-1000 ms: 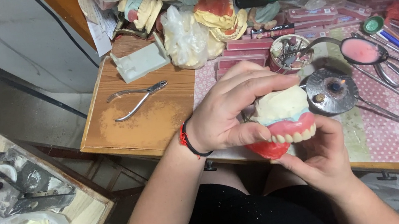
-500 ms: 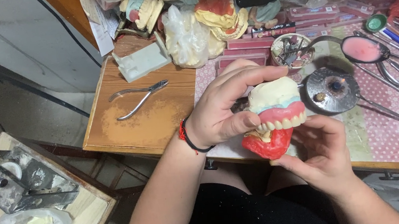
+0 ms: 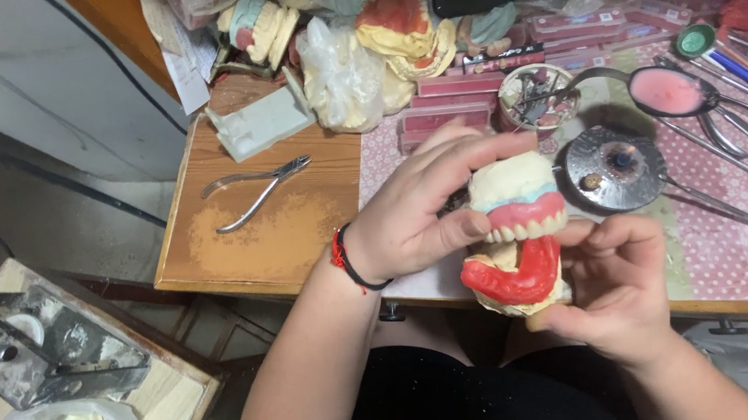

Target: The person is working on dental prosthetics, specifically applying material to dental molds and then using a hammer to separate the model from the mold.

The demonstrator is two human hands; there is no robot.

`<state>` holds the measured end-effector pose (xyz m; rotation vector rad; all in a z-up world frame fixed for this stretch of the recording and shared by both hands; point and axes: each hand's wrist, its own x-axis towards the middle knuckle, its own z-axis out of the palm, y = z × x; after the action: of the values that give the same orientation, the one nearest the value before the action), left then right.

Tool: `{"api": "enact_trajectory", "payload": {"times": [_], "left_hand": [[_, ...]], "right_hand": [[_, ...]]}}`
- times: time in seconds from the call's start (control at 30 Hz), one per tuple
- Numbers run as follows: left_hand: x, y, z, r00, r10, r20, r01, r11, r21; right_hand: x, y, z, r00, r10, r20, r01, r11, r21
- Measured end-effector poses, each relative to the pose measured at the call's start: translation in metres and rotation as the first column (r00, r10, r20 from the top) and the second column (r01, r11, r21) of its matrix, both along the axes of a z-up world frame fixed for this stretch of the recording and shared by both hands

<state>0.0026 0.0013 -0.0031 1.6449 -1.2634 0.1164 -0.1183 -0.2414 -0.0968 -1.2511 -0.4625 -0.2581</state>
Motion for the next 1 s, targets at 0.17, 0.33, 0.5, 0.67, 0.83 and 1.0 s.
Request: {"api": "enact_trajectory", "payload": {"times": [0.17, 0.33, 0.5, 0.67, 0.83, 1.0], "left_hand": [[-0.003, -0.003, -0.005, 0.998, -0.025, 0.055, 0.019, 0.995, 0.093], [-0.008, -0.006, -0.001, 0.997, -0.059, 0.047, 0.053, 0.99, 0.13], [-0.01, -0.009, -0.001, 0.997, -0.071, 0.041, 0.065, 0.988, 0.142], [-0.009, -0.009, 0.003, 0.993, -0.118, -0.019, 0.119, 0.983, 0.138], [-0.009, -0.007, 0.002, 0.976, -0.166, -0.141, 0.181, 0.978, 0.104], [-0.006, -0.005, -0.002, 0.948, -0.244, -0.206, 0.264, 0.962, 0.075]], "right_hand": [[0.0, -0.002, 0.006, 1.0, -0.006, -0.017, 0.007, 0.999, 0.047], [0.001, -0.002, 0.005, 0.999, -0.01, -0.042, 0.015, 0.995, 0.103], [0.001, 0.001, 0.004, 0.999, -0.012, -0.037, 0.018, 0.988, 0.154], [0.001, 0.003, 0.0, 0.994, -0.108, 0.003, 0.107, 0.99, 0.094], [0.004, 0.007, 0.004, 0.967, -0.227, 0.113, 0.229, 0.973, -0.007], [0.005, 0.011, 0.018, 0.868, -0.352, 0.349, 0.435, 0.879, -0.195]]}}
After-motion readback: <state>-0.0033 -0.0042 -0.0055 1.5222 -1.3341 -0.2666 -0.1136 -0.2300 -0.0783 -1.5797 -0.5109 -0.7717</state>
